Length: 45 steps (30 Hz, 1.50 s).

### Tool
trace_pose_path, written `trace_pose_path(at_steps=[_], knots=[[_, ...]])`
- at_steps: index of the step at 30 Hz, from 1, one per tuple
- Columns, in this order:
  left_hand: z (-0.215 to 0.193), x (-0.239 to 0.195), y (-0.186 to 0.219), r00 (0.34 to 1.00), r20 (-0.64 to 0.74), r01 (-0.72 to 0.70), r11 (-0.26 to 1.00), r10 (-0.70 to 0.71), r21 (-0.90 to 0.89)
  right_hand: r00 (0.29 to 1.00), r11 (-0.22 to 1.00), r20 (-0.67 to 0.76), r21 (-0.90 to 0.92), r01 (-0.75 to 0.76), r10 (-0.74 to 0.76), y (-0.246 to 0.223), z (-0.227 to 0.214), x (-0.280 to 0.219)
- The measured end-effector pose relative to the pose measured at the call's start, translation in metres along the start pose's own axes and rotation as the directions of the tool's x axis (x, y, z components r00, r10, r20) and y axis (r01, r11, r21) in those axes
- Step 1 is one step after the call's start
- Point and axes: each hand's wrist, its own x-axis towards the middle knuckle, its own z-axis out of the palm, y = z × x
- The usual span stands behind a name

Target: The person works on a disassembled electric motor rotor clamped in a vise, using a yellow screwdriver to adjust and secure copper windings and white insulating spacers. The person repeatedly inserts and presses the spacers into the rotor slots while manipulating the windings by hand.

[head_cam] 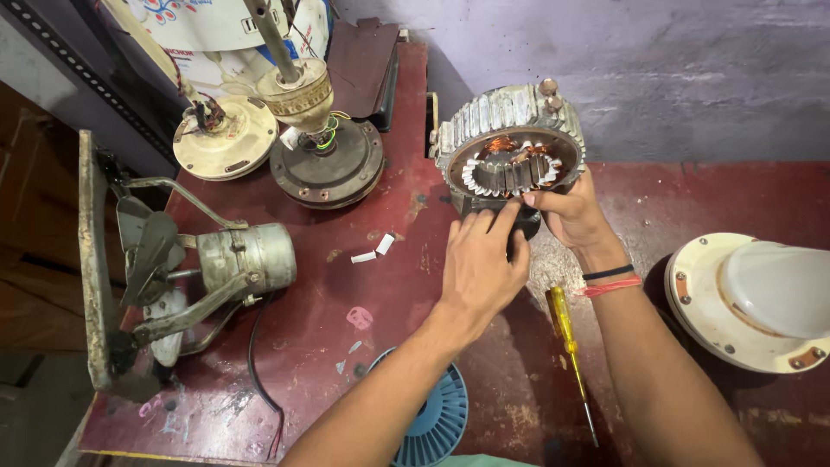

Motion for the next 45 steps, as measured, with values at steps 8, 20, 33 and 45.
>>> trace_pose_path(at_steps=[8, 20, 33, 45], knots=[[0.0, 0.001, -0.003, 0.998, -0.043, -0.054, 0.999, 0.054, 0.011, 1.0, 0.999, 0.005, 0.038, -0.006, 0.006, -0.002, 0.003, 0.001], [0.009, -0.002, -0.003, 0.998, -0.021, -0.061, 0.998, 0.061, 0.004, 1.0, 1.0, 0.01, 0.02, -0.019, 0.019, -0.006, 0.004, -0.001], [0.009, -0.004, -0.005, 0.999, -0.035, -0.035, 0.999, 0.034, -0.029, 1.0, 1.0, -0.027, -0.008, -0.004, 0.003, -0.004, 0.008, 0.001], [0.01, -0.003, -0.006, 0.997, -0.066, -0.033, 0.999, 0.031, -0.026, 0.999, 1.0, -0.031, 0.01, -0.017, 0.017, -0.007, 0.01, 0.001]])
